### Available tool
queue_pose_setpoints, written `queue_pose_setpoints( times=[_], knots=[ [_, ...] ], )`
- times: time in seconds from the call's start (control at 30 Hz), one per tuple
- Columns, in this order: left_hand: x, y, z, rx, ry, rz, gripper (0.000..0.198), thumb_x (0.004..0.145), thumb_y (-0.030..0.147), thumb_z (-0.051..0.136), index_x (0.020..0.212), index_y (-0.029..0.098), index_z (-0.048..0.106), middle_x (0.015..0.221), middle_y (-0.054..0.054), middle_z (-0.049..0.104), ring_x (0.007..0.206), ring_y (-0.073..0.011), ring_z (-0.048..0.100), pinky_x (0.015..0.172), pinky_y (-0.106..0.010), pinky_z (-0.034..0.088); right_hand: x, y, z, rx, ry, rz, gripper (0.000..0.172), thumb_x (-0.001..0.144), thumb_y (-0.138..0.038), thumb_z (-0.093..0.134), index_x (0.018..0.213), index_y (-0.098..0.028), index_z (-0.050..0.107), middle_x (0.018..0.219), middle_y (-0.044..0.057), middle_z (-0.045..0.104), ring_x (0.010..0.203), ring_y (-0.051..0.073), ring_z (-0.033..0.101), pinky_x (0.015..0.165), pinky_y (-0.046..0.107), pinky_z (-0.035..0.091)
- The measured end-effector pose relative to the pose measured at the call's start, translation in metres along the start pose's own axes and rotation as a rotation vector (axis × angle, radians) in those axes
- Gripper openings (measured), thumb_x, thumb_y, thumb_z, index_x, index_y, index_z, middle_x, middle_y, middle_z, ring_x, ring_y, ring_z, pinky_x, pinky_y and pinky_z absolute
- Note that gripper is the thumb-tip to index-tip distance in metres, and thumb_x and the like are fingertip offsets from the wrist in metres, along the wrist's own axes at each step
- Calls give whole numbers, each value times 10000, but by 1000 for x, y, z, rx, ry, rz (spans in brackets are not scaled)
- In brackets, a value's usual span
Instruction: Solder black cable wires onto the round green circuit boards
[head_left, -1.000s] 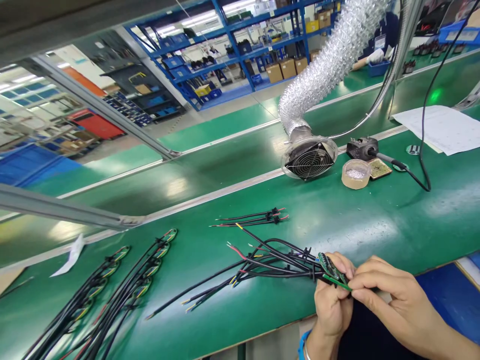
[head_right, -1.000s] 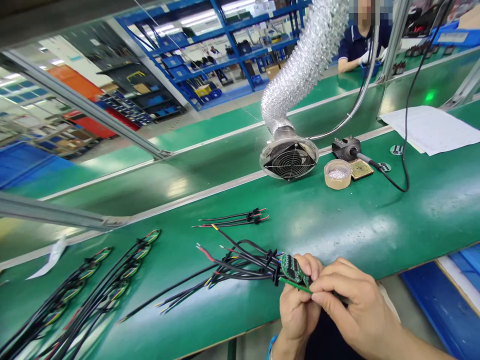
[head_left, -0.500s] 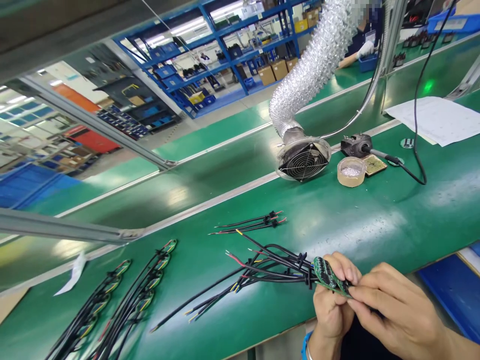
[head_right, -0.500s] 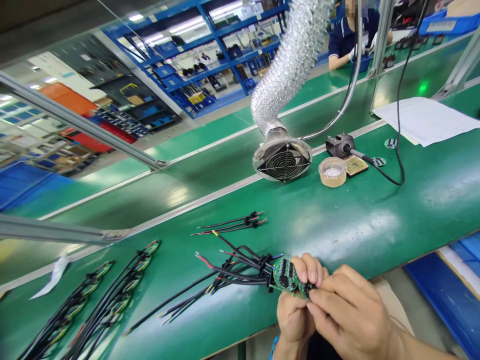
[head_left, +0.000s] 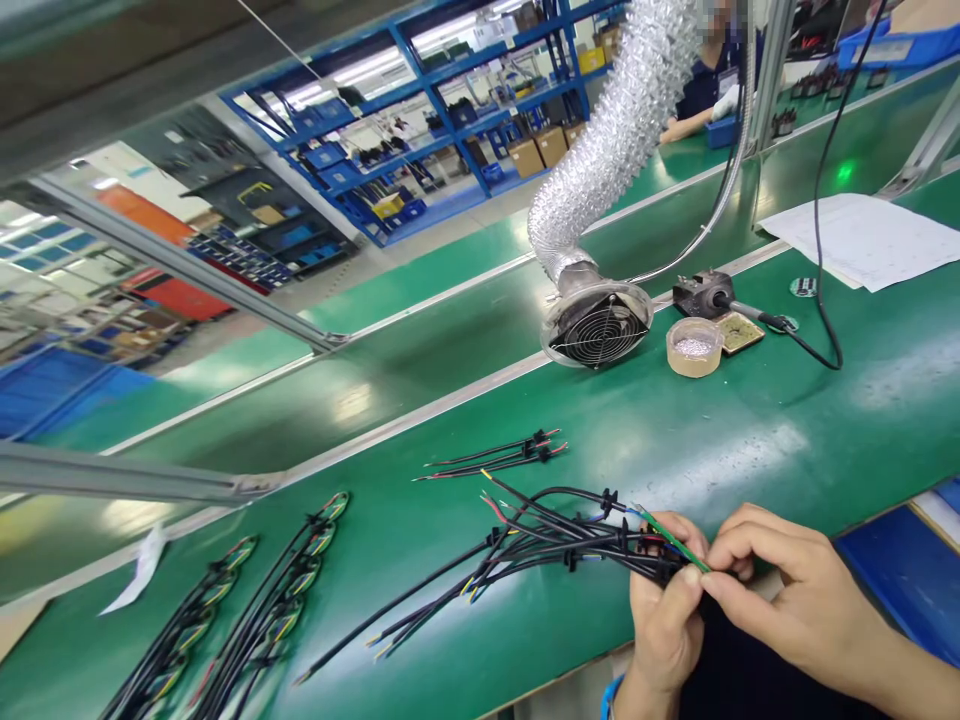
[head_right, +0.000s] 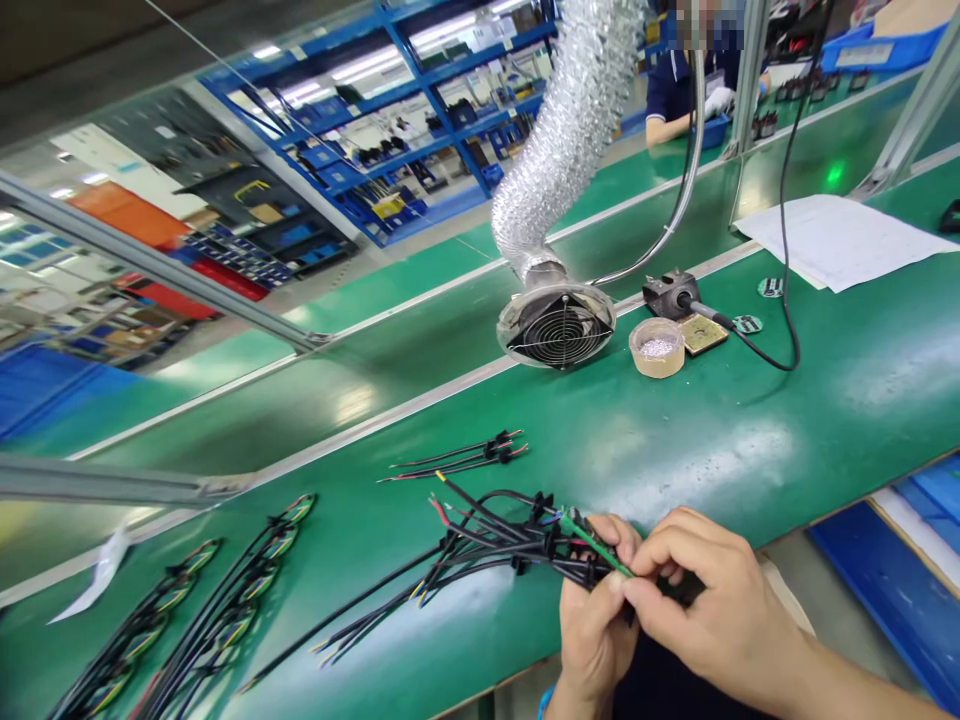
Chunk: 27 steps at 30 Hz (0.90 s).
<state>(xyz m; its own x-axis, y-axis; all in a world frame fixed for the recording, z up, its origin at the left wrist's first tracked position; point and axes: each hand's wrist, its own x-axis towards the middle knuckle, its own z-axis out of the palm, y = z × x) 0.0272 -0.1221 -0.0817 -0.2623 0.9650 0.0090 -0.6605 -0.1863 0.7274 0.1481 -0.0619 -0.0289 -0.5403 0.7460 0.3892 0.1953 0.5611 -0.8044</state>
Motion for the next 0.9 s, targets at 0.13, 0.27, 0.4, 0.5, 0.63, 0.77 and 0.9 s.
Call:
queue_pose_setpoints(
  times=[0.13, 0.27, 0.4, 0.5, 0.63, 0.77, 0.9],
  knots=[
    [-1, -2, -3, 150, 42, 6, 210, 873, 355, 691, 987, 221, 576, 889, -13, 550, 813, -161, 522, 805, -308, 466, 1, 5, -5, 7, -66, 83, 119, 873, -228, 625, 757, -208, 609, 699, -7, 578, 635, 100, 554, 579, 199, 479],
    [-2, -5, -7, 314, 80, 23, 231, 888, 393, 665, 954, 186, 586, 878, -31, 570, 792, -170, 543, 761, -304, 484, 3, 9, -8, 60, -183, 224, 200, 894, -266, 593, 705, -198, 597, 669, -10, 570, 599, 95, 534, 549, 196, 463],
    [-4, -8, -9, 368, 177, -3, 299, 860, 435, 685, 956, 164, 602, 888, -59, 611, 813, -200, 583, 790, -338, 507, 4, 11, -11, 76, -191, 218, 244, 930, -269, 538, 702, -195, 580, 650, -16, 541, 580, 95, 509, 540, 202, 452],
    [-4, -9, -8, 322, 205, -15, 303, 838, 430, 713, 954, 168, 615, 895, -60, 622, 821, -204, 591, 808, -344, 511, 3, 12, -12, 107, -191, 185, 256, 950, -275, 523, 714, -196, 584, 662, -13, 540, 589, 97, 510, 541, 207, 448],
    [-1, -7, -3, 231, 211, -20, 323, 793, 453, 755, 908, 175, 638, 838, -35, 601, 759, -176, 560, 744, -304, 507, 0, 15, -9, 180, -198, 249, 291, 965, -327, 517, 733, -187, 623, 690, 4, 572, 612, 108, 530, 554, 222, 452],
    [2, -2, 4, 152, 192, -38, 321, 762, 454, 785, 841, 180, 637, 792, -16, 573, 730, -157, 523, 719, -285, 493, -1, 19, -3, 301, -184, 331, 322, 944, -389, 540, 722, -177, 635, 692, 8, 597, 621, 110, 553, 562, 217, 465],
    [2, 1, 8, 158, 197, -20, 311, 772, 450, 780, 827, 175, 646, 785, -13, 564, 726, -153, 511, 711, -276, 477, -1, 20, -1, 343, -189, 374, 326, 937, -405, 529, 726, -172, 614, 665, -2, 589, 588, 102, 532, 532, 207, 450]
  ],
)
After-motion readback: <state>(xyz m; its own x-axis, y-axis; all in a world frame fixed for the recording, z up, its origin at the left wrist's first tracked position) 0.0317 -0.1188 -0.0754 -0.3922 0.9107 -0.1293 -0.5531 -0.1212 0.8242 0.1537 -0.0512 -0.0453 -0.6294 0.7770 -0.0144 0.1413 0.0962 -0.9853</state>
